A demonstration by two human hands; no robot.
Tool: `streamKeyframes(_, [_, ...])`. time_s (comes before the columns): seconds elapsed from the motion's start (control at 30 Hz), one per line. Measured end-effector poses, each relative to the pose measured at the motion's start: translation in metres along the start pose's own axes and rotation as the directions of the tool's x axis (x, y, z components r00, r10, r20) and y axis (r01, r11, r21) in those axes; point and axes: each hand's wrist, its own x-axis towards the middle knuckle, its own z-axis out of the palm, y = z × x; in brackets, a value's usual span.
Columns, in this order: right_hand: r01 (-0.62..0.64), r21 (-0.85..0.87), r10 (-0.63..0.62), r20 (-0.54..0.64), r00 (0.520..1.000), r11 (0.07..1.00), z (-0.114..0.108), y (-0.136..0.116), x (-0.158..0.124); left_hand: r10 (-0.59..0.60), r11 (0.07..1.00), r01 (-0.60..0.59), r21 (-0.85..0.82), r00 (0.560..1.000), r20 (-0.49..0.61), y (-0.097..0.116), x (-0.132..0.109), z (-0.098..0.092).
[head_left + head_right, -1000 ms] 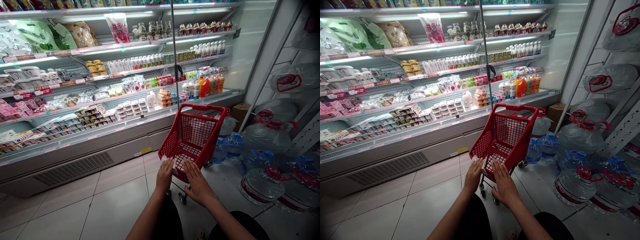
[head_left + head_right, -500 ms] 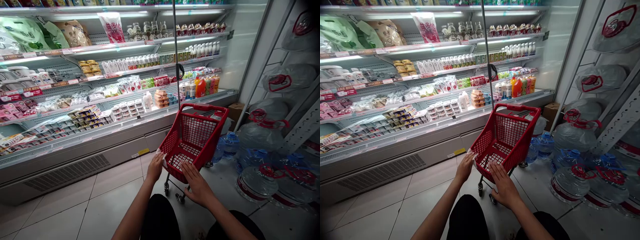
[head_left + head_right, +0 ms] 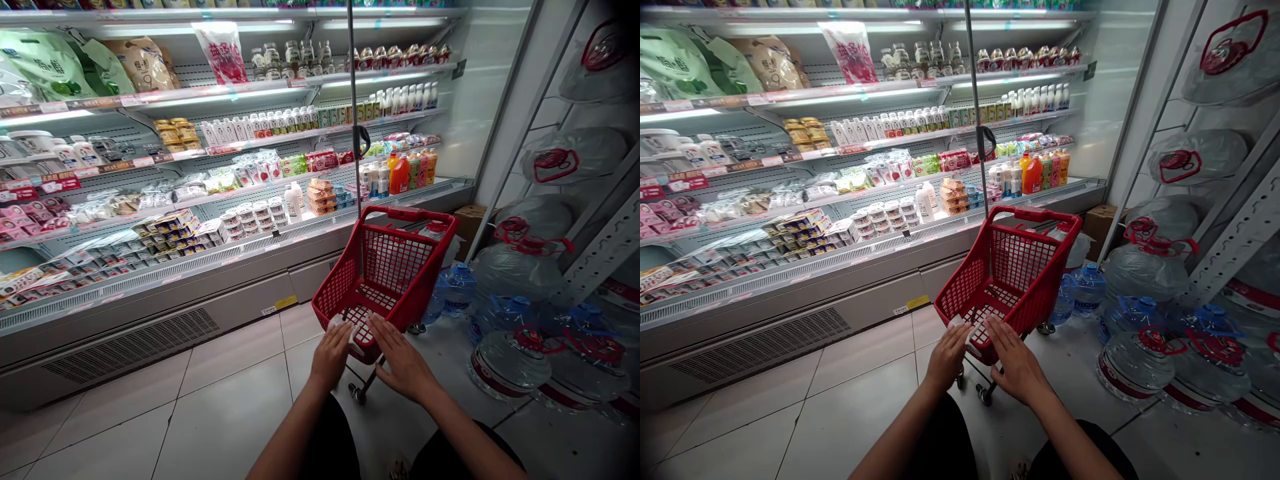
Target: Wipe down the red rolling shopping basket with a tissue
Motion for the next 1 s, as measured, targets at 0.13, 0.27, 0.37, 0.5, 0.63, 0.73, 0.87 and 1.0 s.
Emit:
streamKeyframes(0.13, [-0.018,-0.074,0.016,-0.02,1.0,0.997,-0.004,0.014,0.007,-0.103,0.992,0.106,0.071,0.994,-0.041,-0.04,0.005,-0.009])
streamKeyframes(0.27, [-0.053,-0.054,0.051,-0.034,0.998,0.997,0.004,0.002,0.015,-0.176,0.979,0.185,0.085,0.979,-0.104,-0.025,0.003,0.003])
streamKeyframes(0.37, [-0.066,-0.03,0.065,-0.044,0.997,0.997,0.008,-0.004,0.015,-0.12,0.992,0.123,0.034,0.989,-0.086,0.013,-0.006,0.015])
streamKeyframes(0.5, [-0.057,-0.032,0.057,-0.024,0.998,0.998,0.003,-0.002,0.009,-0.085,0.996,0.083,-0.031,0.995,-0.059,0.032,-0.011,0.014])
streamKeyframes(0.63, [-0.04,-0.051,0.04,-0.009,0.999,0.998,-0.005,0.0,0.007,0.024,0.999,-0.023,-0.041,1.0,0.006,-0.016,0.0,-0.001])
streamKeyframes(0.73, [-0.031,-0.061,0.031,-0.005,1.0,0.998,-0.006,-0.001,0.009,-0.057,0.998,0.057,0.009,0.998,0.027,-0.068,0.013,-0.013])
streamKeyframes(0.87, [-0.029,-0.057,0.029,0.001,1.0,0.998,-0.007,-0.003,0.01,-0.144,0.987,0.142,0.07,0.989,0.025,-0.109,0.024,-0.021])
streamKeyframes(1.0, [-0.034,-0.051,0.033,-0.012,0.999,0.998,-0.006,-0.005,0.008,-0.183,0.98,0.182,0.082,0.983,0.001,-0.091,0.017,-0.017])
